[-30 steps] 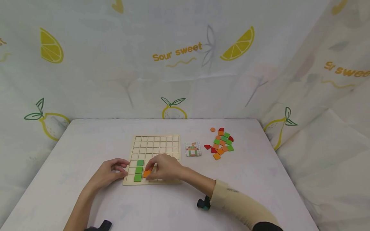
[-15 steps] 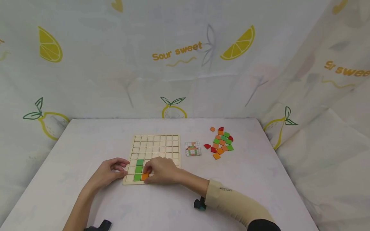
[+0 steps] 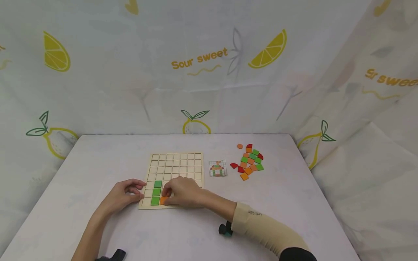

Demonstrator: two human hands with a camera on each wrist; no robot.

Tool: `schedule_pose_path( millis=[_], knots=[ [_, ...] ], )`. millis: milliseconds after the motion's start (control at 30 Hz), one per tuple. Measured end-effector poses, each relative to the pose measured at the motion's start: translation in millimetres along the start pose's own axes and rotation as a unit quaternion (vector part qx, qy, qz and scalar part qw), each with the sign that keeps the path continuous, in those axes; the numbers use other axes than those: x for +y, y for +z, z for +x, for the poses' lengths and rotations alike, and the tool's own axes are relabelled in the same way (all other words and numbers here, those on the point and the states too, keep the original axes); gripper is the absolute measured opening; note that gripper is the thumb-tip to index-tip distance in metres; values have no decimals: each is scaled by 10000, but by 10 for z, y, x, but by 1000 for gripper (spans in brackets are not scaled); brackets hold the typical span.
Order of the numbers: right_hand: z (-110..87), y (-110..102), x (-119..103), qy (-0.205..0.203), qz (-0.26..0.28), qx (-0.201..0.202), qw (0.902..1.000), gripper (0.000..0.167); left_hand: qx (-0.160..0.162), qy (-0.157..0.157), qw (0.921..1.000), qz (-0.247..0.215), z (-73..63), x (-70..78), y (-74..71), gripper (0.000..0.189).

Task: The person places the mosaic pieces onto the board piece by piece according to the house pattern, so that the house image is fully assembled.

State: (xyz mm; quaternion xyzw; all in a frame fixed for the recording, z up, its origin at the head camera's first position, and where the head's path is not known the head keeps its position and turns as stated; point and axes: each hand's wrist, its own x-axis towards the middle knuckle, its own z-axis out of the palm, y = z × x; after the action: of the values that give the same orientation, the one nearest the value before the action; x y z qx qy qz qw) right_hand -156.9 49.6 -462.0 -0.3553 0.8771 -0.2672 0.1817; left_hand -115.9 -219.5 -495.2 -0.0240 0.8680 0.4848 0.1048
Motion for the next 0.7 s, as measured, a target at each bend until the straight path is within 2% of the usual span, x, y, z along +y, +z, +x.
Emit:
schedule_pose_path(
  millis=[300, 500, 700],
  knots=[
    [5, -214, 124, 54, 271, 138, 9995, 14, -8, 68, 10000, 17, 1, -15, -5, 40],
    [-81, -458, 361, 169, 580, 454, 9971, 16, -8, 95, 10000, 27, 11, -17, 1, 40],
    [-225, -780, 628, 488, 697, 948, 9919, 24, 30, 112, 9999, 73, 20, -21, 1, 39]
  ],
)
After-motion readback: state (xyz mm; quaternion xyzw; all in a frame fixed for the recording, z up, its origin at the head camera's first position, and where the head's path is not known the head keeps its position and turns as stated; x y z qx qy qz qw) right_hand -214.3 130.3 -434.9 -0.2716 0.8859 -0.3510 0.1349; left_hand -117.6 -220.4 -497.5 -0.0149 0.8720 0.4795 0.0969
